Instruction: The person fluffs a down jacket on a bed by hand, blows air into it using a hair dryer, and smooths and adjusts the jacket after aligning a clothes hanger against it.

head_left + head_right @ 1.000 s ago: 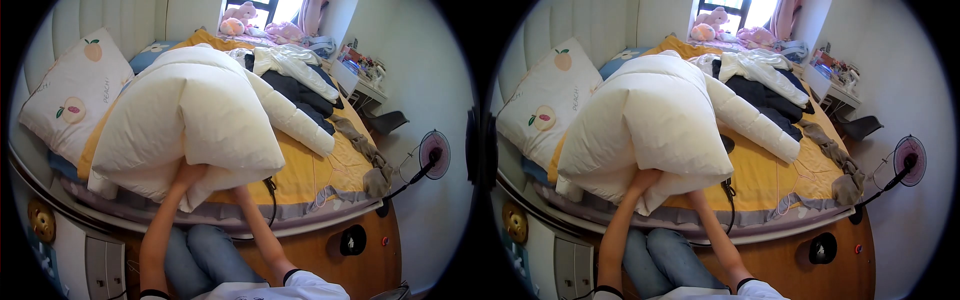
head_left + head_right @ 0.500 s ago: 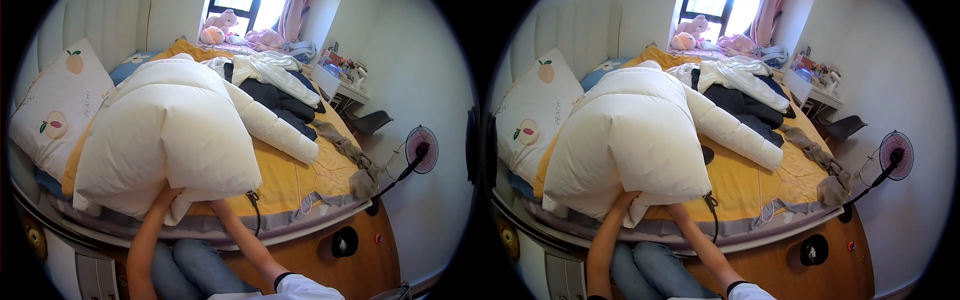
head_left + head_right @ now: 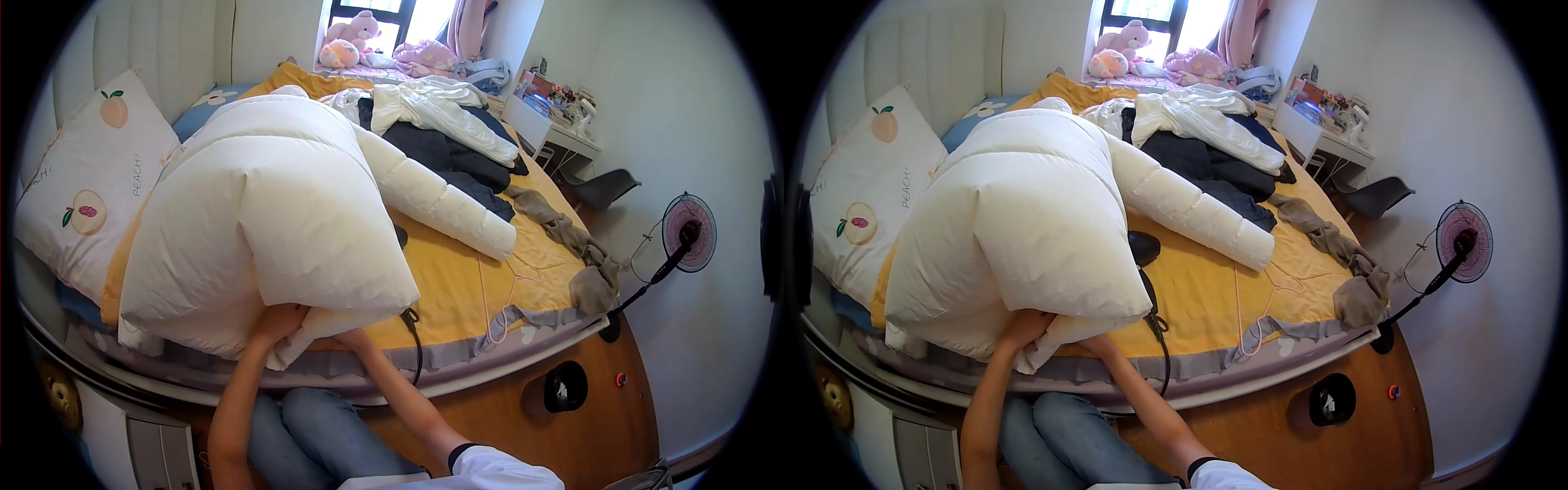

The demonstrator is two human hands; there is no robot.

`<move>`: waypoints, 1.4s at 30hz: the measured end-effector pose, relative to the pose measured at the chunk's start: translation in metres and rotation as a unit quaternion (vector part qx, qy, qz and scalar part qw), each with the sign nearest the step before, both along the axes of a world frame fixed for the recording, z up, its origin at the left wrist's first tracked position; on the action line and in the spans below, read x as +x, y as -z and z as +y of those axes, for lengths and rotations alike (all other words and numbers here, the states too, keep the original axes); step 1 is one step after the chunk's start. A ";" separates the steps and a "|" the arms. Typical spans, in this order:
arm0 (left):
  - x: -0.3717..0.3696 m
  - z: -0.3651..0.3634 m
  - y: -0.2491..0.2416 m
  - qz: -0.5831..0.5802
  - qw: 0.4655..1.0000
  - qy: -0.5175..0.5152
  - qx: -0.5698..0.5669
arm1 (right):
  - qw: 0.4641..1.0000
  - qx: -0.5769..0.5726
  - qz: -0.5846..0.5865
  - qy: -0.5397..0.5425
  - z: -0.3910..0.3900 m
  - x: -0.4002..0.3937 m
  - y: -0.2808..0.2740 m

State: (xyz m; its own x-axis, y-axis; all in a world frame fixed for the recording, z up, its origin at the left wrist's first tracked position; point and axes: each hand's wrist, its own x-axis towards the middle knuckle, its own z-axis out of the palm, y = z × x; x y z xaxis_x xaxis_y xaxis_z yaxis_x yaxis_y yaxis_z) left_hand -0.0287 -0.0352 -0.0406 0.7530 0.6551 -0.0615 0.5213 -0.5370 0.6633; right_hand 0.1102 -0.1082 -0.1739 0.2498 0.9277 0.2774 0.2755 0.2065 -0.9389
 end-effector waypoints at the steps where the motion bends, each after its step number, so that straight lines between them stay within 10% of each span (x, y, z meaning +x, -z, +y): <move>1: 0.001 0.008 0.021 -0.001 1.000 0.001 0.000 | 0.999 0.022 0.030 0.016 -0.003 -0.003 -0.004; 8: 0.005 0.024 0.038 -0.314 0.925 -0.171 -0.131 | 0.996 -0.011 -0.066 0.053 -0.002 -0.004 -0.023; 10: -0.003 0.024 0.029 -0.303 0.900 -0.192 -0.247 | 0.884 0.000 0.467 0.027 0.000 -0.010 -0.023; 11: -0.009 0.019 0.022 -0.263 0.944 -0.140 -0.144 | 0.884 0.001 0.466 0.028 -0.006 -0.008 -0.022; 12: -0.015 0.013 0.014 -0.217 0.972 -0.086 -0.037 | 0.994 0.052 0.079 0.055 -0.017 -0.005 -0.021; 13: -0.020 0.004 0.002 -0.217 0.972 -0.084 -0.037 | 0.940 0.094 -0.320 0.073 -0.025 -0.002 -0.020; 14: -0.023 -0.011 -0.012 -0.103 0.988 -0.088 0.069 | 0.940 0.093 -0.319 0.075 -0.030 -0.004 -0.035; 16: -0.025 -0.022 -0.009 -0.005 0.980 -0.099 0.174 | 0.983 -0.157 -0.028 -0.089 -0.040 -0.013 -0.069; 20: -0.005 -0.013 0.027 0.056 0.983 -0.023 0.172 | 0.999 -0.032 -0.041 0.009 -0.018 -0.020 -0.001; 22: 0.002 -0.009 0.029 -0.146 0.985 -0.053 -0.078 | 0.981 0.052 0.186 0.026 -0.011 -0.025 0.008; 25: 0.014 0.010 0.074 -0.396 0.912 -0.080 -0.067 | 0.936 -0.070 0.344 0.040 -0.010 -0.024 -0.009; 30: -0.018 0.005 0.014 -0.336 0.911 -0.141 -0.195 | 0.879 -0.028 0.477 0.009 -0.006 -0.022 -0.005; 33: -0.031 0.007 0.009 -0.203 0.962 -0.099 -0.157 | 0.899 -0.060 0.433 -0.009 -0.006 -0.018 0.013; 35: -0.028 -0.002 0.003 -0.119 0.992 -0.034 -0.037 | 0.993 0.038 0.028 0.104 -0.003 -0.020 0.031; 39: -0.006 0.000 -0.003 0.114 0.992 -0.010 -0.049 | 0.995 0.034 -0.016 0.095 -0.009 -0.030 0.009; 42: 0.000 0.003 0.011 -0.029 0.999 0.010 -0.038 | 0.993 0.033 -0.058 0.095 -0.009 -0.026 -0.003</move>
State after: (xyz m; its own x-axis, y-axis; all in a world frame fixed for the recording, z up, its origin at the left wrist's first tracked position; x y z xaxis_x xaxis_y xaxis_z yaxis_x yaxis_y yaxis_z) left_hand -0.0287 -0.0318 -0.0514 0.7695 0.6352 -0.0663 0.4703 -0.4935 0.7317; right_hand 0.0847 -0.1177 -0.1706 0.3819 0.8458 0.3727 0.4201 0.2003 -0.8851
